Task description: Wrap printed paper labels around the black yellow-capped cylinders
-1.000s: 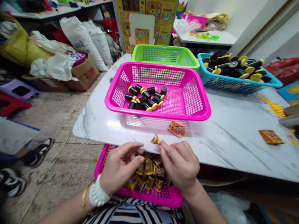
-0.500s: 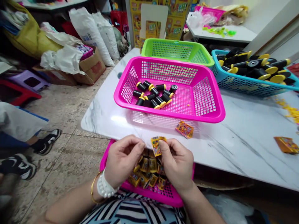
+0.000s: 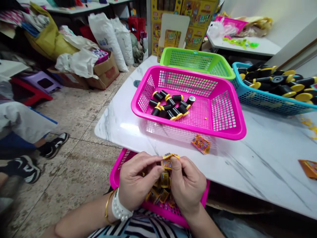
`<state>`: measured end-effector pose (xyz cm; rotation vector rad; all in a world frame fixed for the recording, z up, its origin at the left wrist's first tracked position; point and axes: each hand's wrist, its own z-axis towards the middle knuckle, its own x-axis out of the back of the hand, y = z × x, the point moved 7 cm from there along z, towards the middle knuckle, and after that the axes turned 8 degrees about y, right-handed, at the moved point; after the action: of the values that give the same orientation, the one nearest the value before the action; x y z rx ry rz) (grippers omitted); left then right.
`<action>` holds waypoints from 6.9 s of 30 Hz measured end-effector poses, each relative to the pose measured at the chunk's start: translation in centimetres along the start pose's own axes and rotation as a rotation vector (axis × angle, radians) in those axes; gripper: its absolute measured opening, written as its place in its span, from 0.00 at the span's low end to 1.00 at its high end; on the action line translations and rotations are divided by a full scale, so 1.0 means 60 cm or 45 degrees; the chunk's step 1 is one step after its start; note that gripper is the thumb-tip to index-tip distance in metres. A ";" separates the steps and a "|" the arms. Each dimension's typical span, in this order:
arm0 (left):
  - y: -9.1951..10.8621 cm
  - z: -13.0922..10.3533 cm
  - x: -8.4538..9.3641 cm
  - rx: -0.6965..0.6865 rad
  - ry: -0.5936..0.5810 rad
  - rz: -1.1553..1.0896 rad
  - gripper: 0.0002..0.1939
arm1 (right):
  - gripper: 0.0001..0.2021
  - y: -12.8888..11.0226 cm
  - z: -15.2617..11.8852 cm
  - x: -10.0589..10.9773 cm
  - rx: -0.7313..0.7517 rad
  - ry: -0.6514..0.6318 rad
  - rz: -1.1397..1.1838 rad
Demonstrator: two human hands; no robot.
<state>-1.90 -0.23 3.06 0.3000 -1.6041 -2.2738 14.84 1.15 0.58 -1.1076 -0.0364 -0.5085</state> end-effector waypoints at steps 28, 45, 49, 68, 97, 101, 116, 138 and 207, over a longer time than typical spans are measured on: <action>-0.038 -0.002 0.019 0.407 0.055 -0.157 0.05 | 0.15 -0.009 -0.003 -0.025 0.087 -0.068 0.013; -0.043 0.001 0.028 0.441 0.080 -0.176 0.06 | 0.16 -0.024 -0.015 -0.021 0.199 -0.116 0.070; -0.048 0.000 0.023 0.485 0.032 -0.177 0.05 | 0.15 -0.031 -0.020 -0.021 0.298 -0.169 0.098; -0.103 -0.013 0.008 1.001 -0.209 -0.416 0.26 | 0.23 -0.034 0.059 -0.039 0.198 -0.692 -0.089; -0.118 -0.012 -0.019 1.370 -0.210 -0.651 0.21 | 0.24 -0.050 0.223 0.051 0.014 -0.953 -0.019; -0.109 -0.014 -0.042 1.424 -0.265 -0.708 0.22 | 0.28 -0.048 0.108 0.045 0.052 -0.948 0.027; -0.110 -0.014 -0.061 1.397 -0.351 -0.698 0.25 | 0.29 -0.008 0.077 0.001 -0.247 -1.008 0.043; -0.101 -0.021 -0.038 1.088 -0.428 -0.451 0.14 | 0.14 -0.039 0.056 0.011 0.458 -0.612 -0.267; -0.078 -0.030 -0.027 0.683 -0.648 -0.193 0.10 | 0.20 -0.014 -0.029 0.036 0.367 -0.342 -0.037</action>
<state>-0.47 0.26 -1.97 -0.0474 -2.5284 -2.0873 16.02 -1.43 1.08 -0.8863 -0.3502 -0.3637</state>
